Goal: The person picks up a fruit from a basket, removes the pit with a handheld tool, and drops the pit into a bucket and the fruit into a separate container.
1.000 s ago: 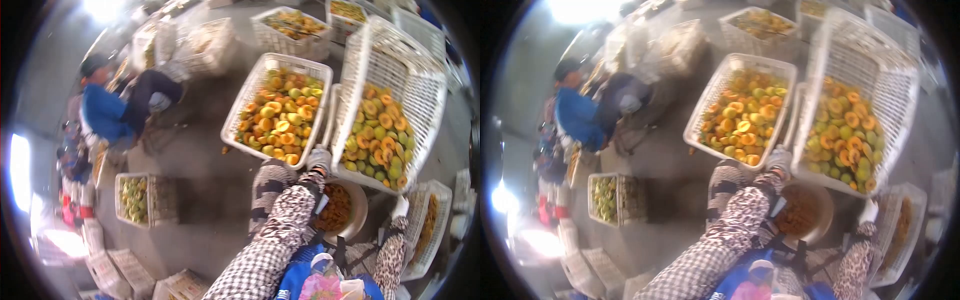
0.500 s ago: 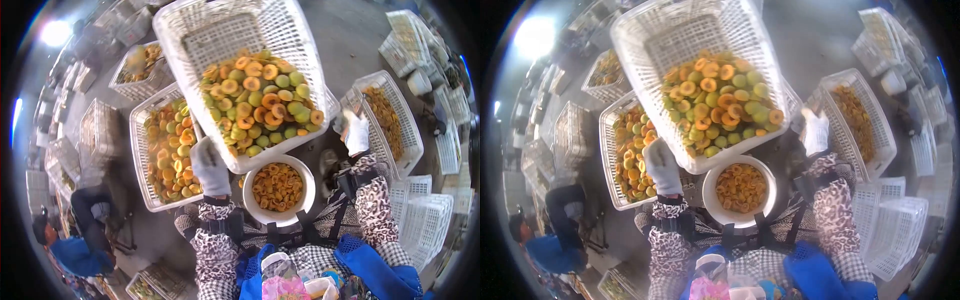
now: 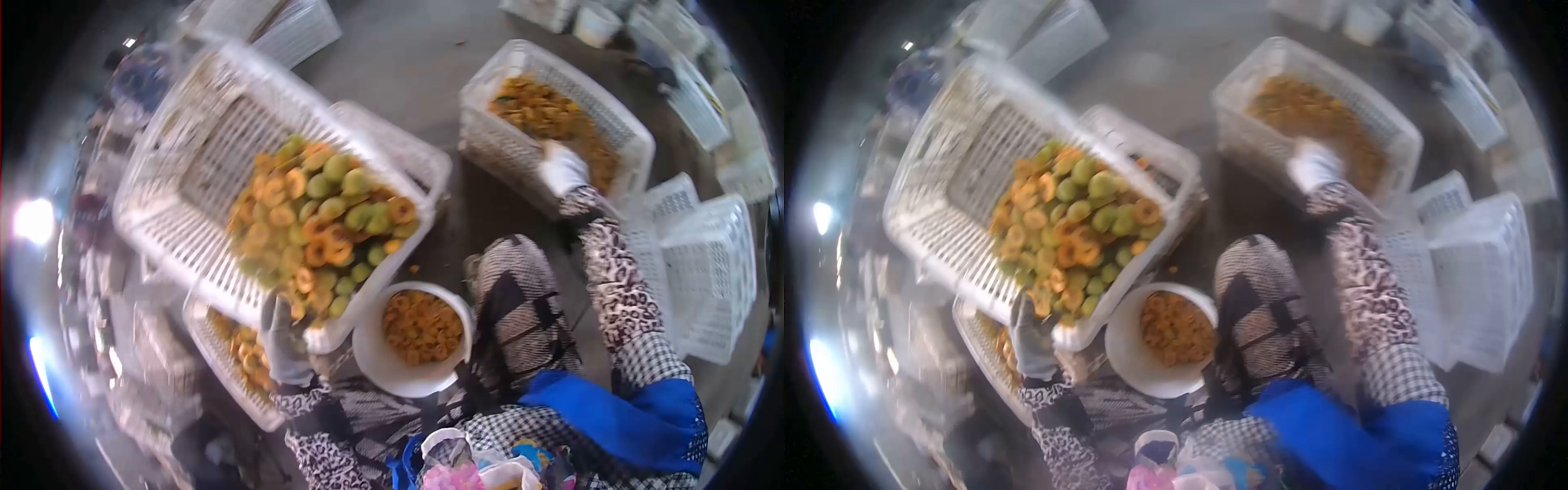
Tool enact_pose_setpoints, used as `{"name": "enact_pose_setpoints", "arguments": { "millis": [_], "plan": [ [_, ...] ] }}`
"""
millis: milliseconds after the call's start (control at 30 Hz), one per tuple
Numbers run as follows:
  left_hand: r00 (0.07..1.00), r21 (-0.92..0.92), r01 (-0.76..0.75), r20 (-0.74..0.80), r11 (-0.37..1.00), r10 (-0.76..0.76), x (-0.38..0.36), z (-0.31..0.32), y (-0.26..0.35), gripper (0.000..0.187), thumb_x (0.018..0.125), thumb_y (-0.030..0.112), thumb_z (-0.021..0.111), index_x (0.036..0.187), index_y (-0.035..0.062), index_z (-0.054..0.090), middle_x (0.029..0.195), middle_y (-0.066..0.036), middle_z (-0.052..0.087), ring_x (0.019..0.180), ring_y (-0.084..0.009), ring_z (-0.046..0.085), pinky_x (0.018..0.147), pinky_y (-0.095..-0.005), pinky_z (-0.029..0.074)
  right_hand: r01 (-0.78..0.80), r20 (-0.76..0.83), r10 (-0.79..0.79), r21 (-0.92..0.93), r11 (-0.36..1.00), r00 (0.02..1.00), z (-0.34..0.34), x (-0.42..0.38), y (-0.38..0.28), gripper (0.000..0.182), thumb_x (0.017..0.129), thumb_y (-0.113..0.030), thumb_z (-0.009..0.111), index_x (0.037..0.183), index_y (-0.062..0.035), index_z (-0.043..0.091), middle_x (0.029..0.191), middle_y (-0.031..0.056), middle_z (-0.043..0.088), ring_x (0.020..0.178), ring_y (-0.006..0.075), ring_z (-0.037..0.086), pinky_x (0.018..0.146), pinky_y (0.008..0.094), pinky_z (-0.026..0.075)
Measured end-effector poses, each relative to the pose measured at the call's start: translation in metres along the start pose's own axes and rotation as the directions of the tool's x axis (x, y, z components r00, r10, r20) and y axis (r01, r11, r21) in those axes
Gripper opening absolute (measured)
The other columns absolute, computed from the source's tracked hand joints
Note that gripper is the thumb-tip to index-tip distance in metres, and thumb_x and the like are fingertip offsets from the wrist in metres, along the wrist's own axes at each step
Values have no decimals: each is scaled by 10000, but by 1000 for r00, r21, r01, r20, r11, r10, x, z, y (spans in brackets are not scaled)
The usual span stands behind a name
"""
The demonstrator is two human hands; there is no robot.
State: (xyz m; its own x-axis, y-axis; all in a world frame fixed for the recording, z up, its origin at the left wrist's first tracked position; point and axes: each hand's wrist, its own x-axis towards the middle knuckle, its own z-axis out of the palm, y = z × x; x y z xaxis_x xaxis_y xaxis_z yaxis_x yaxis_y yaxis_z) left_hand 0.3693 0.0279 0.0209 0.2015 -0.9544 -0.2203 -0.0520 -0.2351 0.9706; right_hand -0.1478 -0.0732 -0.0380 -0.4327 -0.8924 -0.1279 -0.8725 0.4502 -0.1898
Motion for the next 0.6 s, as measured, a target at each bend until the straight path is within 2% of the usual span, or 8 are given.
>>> {"name": "enact_pose_setpoints", "arguments": {
  "millis": [33, 67, 100, 133, 200, 433, 500, 600],
  "plan": [
    [989, -310, 147, 36, 939, -143, -2, -5, 1, 517, 934, 430, 557, 1277, 48, 498, 1145, -112, 562, 979, -253, 584, 813, -429, 518, -39, 41, 40, -9, 999, 998, 29, 14, 22, 330, 839, -237, 506, 1101, -87, 639, 1116, 189, 644, 1069, 356, 601, 931, 442, 461],
    [960, -612, 274, 120, 742, -254, -6, -4, 4, 557, 927, 535, 522, 1235, 71, 523, 996, -96, 610, 870, -233, 600, 767, -418, 508, 14, 52, -13, -12, 1000, 999, 35, 12, 33, 351, 851, -236, 503, 1156, -108, 618, 1137, 196, 636, 1099, 372, 584, 929, 454, 458],
    [925, -684, 332, 98, 650, -368, -7, -3, 3, 602, 903, 583, 523, 1215, 69, 524, 966, -101, 610, 864, -237, 599, 731, -414, 504, -28, 113, 41, -112, 993, 993, 40, 11, 28, 366, 857, -243, 505, 1191, -125, 601, 1132, 205, 635, 1098, 389, 580, 920, 469, 457],
    [947, -697, 270, 67, 664, -315, -7, -4, 0, 603, 898, 586, 526, 1183, 55, 535, 952, -107, 604, 844, -240, 584, 698, -388, 497, -47, 108, 66, -169, 985, 992, 47, 21, 28, 348, 859, -237, 506, 1175, -127, 602, 1113, 220, 637, 1076, 399, 589, 902, 474, 461],
    [903, -842, 301, 100, 448, -418, -7, 5, 23, 533, 932, 518, 522, 1160, 36, 549, 971, -116, 590, 800, -240, 541, 633, -323, 464, -43, 75, 58, -191, 981, 996, 50, 27, 20, 302, 867, -212, 497, 1140, -138, 605, 1094, 235, 637, 1059, 402, 596, 872, 475, 469],
    [963, -876, 257, 197, 408, -182, -17, 13, 24, 507, 961, 475, 491, 1232, 45, 485, 1057, -172, 560, 816, -292, 579, 632, -333, 498, -52, 16, 56, -195, 979, 998, 30, 3, 43, 321, 856, -154, 477, 1151, -78, 579, 1065, 267, 626, 1035, 433, 580, 879, 471, 451],
    [960, -871, 156, 23, 466, -279, -18, 27, 49, 491, 970, 469, 475, 1249, 64, 482, 1065, -178, 568, 793, -293, 592, 620, -340, 505, -53, 34, 60, -191, 980, 998, 30, -1, 44, 313, 855, -153, 485, 1139, -69, 584, 1058, 273, 624, 1033, 434, 580, 882, 471, 449],
    [971, -869, 129, 12, 479, -239, -19, 23, 47, 489, 979, 466, 455, 1266, 71, 477, 1047, -179, 582, 806, -293, 598, 621, -343, 506, 110, 96, -96, -144, 983, 991, 19, -10, 31, 290, 864, -191, 528, 1095, -34, 607, 1076, 273, 620, 1038, 425, 581, 882, 459, 452]
  ]
}}
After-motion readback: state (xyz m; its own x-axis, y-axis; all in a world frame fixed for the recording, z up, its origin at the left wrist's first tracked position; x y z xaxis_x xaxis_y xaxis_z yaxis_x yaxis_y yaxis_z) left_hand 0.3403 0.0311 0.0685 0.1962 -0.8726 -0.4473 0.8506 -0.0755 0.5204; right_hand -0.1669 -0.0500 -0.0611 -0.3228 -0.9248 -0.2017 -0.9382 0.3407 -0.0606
